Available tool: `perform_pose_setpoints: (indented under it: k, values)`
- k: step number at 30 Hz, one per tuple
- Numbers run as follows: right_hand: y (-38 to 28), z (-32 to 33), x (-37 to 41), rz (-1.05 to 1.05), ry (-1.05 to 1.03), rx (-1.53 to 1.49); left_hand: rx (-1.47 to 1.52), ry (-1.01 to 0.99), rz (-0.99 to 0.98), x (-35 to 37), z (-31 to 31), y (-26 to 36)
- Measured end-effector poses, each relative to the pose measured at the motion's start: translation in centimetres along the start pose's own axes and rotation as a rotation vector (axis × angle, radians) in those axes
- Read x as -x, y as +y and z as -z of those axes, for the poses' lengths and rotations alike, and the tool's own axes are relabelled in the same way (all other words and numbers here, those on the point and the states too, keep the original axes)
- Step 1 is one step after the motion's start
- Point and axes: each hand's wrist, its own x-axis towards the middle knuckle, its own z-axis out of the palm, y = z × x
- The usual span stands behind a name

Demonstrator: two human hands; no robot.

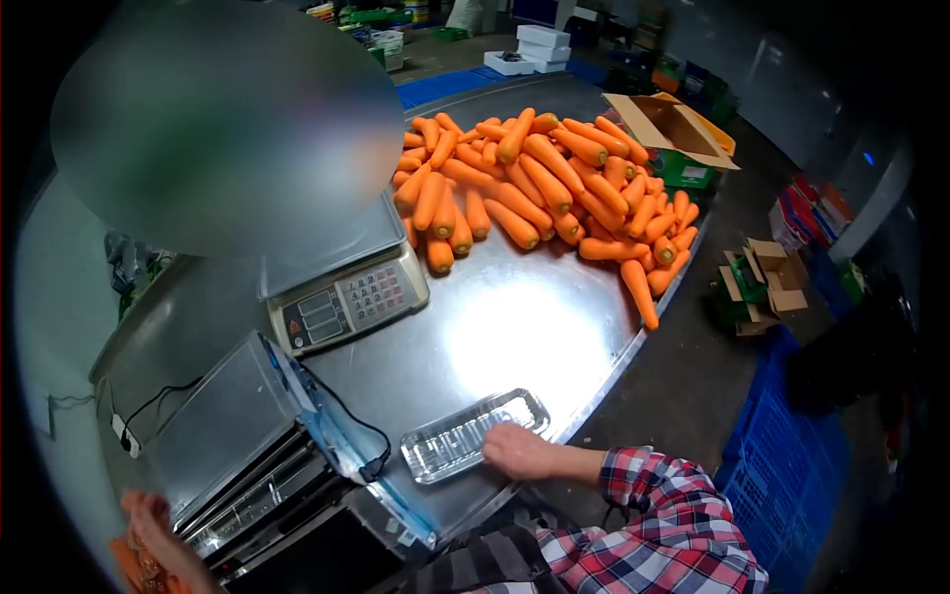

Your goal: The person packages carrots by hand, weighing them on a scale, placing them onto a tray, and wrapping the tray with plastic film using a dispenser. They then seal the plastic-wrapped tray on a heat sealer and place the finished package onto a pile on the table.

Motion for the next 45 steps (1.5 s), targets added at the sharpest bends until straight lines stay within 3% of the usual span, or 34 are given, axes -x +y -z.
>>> perform_pose_setpoints:
  k: [2, 3, 4, 5, 6, 8, 10, 11, 15, 16, 20, 25, 29, 32, 38, 41, 44, 45]
  values:
    - [1.1, -0.3, -0.2, 0.106, 0.07, -0.055, -0.211, -0.287, -0.06, 6.8, -9.7, 6.7]
    - [1.5, -0.1, -0.4, 0.146, 0.028, -0.059, -0.112, -0.453, -0.016, 9.9, -13.7, 8.2]
    - [1.8, 0.1, -0.8, 0.187, -0.011, -0.061, -0.243, -0.721, -0.055, 12.3, -16.9, 9.7]
    - [1.9, -0.3, -1.0, 0.209, 0.003, -0.106, -0.356, -0.88, -0.385, 14.5, -19.7, 9.9]
    - [2.2, -0.4, -1.3, 0.228, 0.02, -0.154, -0.372, -1.119, -0.538, 16.0, -22.6, 11.4]
    - [2.2, 3.2, -2.8, 0.279, 0.115, -0.109, -0.447, -1.315, -0.765, 19.3, -26.4, 11.6]
    - [3.5, 5.7, -3.5, 0.286, 0.184, -0.045, -0.517, -1.403, -0.854, 20.8, -28.4, 9.1]
    - [4.4, 7.1, -3.8, 0.241, 0.133, -0.016, -0.516, -1.357, -0.881, 21.0, -29.5, 6.6]
    - [8.5, 10.2, -6.4, 0.091, 0.184, -0.132, -0.6, -1.083, -0.658, 19.7, -33.4, 3.7]
    - [9.8, 10.6, -7.3, 0.083, 0.266, -0.15, -0.64, -1.091, -0.647, 19.7, -34.4, 2.4]
    - [15.4, 10.2, -13.7, -0.544, 0.328, -0.499, -0.721, -1.21, -0.538, 21.9, -35.7, -1.0]
    - [23.9, 10.2, -24.8, -0.813, 0.314, -0.156, -0.669, -1.229, -0.08, 22.9, -34.8, -1.8]
    - [26.7, 10.8, -30.5, -0.83, 0.174, 0.131, -0.814, -1.254, -0.284, 24.5, -33.1, -3.4]
    - [27.6, 10.9, -31.4, -0.83, 0.091, 0.092, -0.804, -1.198, -0.341, 24.7, -33.0, -2.4]
    - [28.8, 11.6, -29.0, -0.704, 0.175, 0.143, -0.735, -1.238, -0.267, 24.6, -33.2, -2.2]
    - [28.9, 13.8, -26.4, -0.764, 0.42, -1.056, -0.698, -1.175, -0.306, 24.6, -32.6, -1.4]
    - [26.8, 12.8, -25.3, -0.535, 0.447, -0.628, -0.712, -1.176, -0.328, 25.3, -32.1, -1.5]
    - [26.4, 12.1, -25.5, -0.326, 0.493, -0.491, -0.718, -1.189, -0.312, 25.6, -32.0, -1.3]
